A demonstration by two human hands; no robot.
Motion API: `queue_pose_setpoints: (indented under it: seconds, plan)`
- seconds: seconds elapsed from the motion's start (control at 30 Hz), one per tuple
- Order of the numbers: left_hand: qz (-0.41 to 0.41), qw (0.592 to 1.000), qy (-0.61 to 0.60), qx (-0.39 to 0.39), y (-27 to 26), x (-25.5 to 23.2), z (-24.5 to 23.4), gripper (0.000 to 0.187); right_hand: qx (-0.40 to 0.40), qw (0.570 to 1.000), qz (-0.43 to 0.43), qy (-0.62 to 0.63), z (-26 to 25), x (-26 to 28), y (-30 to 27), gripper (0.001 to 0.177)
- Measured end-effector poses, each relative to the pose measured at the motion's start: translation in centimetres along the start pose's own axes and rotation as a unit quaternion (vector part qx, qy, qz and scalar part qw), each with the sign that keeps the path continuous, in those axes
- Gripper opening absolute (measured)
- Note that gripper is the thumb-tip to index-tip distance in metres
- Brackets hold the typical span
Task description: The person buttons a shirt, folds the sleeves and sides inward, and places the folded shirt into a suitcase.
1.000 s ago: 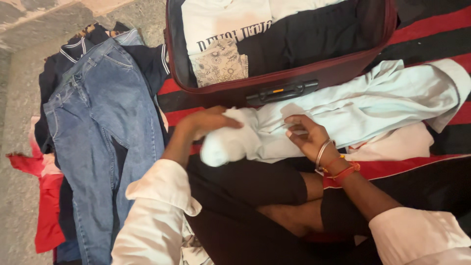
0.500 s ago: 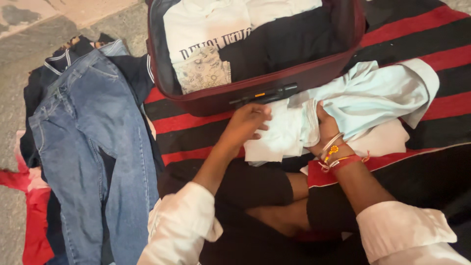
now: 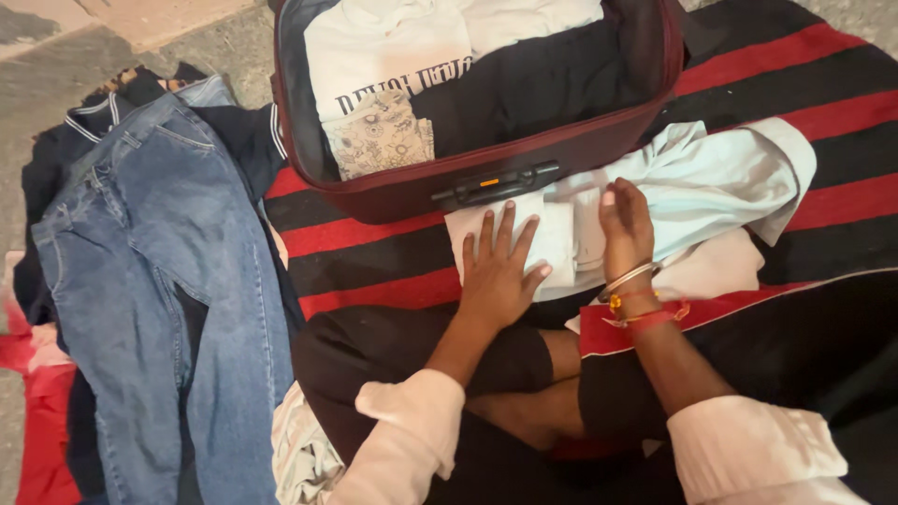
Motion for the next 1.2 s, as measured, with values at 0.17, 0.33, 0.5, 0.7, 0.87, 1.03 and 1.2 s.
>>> queue_pose_setpoints:
  seconds: [0.17,0.33,0.5,0.7,0.87,1.03,1.2]
  plan:
    - [-0.074,0.993,-0.020,0.084,1.9,-0.7,2.2,0.075,0.131,0.944,-0.073,-0.292,1.2,0.9,-1.8,0.068]
    - [-0.081,0.991,0.019,0.104,1.5,-0.9,2.3,0.076,0.270,0.801,-0.115,-0.522,2.0,-2.5,-2.3,0.074]
    - [-0.046,0.998,-0.037,-0.012,0.7,-1.1,1.7,0.081,0.276,0.823,-0.133,-0.478,2.3,-0.3,-0.9,0.080]
    - [-0.031,0.998,-0.049,-0.009,1.0,-1.2,2.3,0.071,0.209,0.810,-0.060,-0.545,-1.5,8.9,9.2,0.054]
    - [-0.008,0.997,-0.061,-0.045,0.9,-2.0,0.7,0.070,0.261,0.694,-0.027,-0.671,-8.1,14.3,18.0,0.061]
    - [0.034,0.997,-0.042,-0.055,0.9,-3.6,0.5,0.070,0.278,0.578,0.028,-0.767,-13.6,13.8,21.5,0.071]
    - [0.014,0.999,-0.020,0.024,1.5,-3.8,1.8,0.075,0.344,0.564,0.028,-0.750,-13.3,12.7,20.5,0.074]
Point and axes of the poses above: each hand's wrist, its own y-axis towards the middle knuckle, its own z-axis out of the palm, x = y × z, the point moved 3 cm from there along y, towards the middle knuckle, and after that the axes turned 11 degrees about y, right-handed, at the moved point
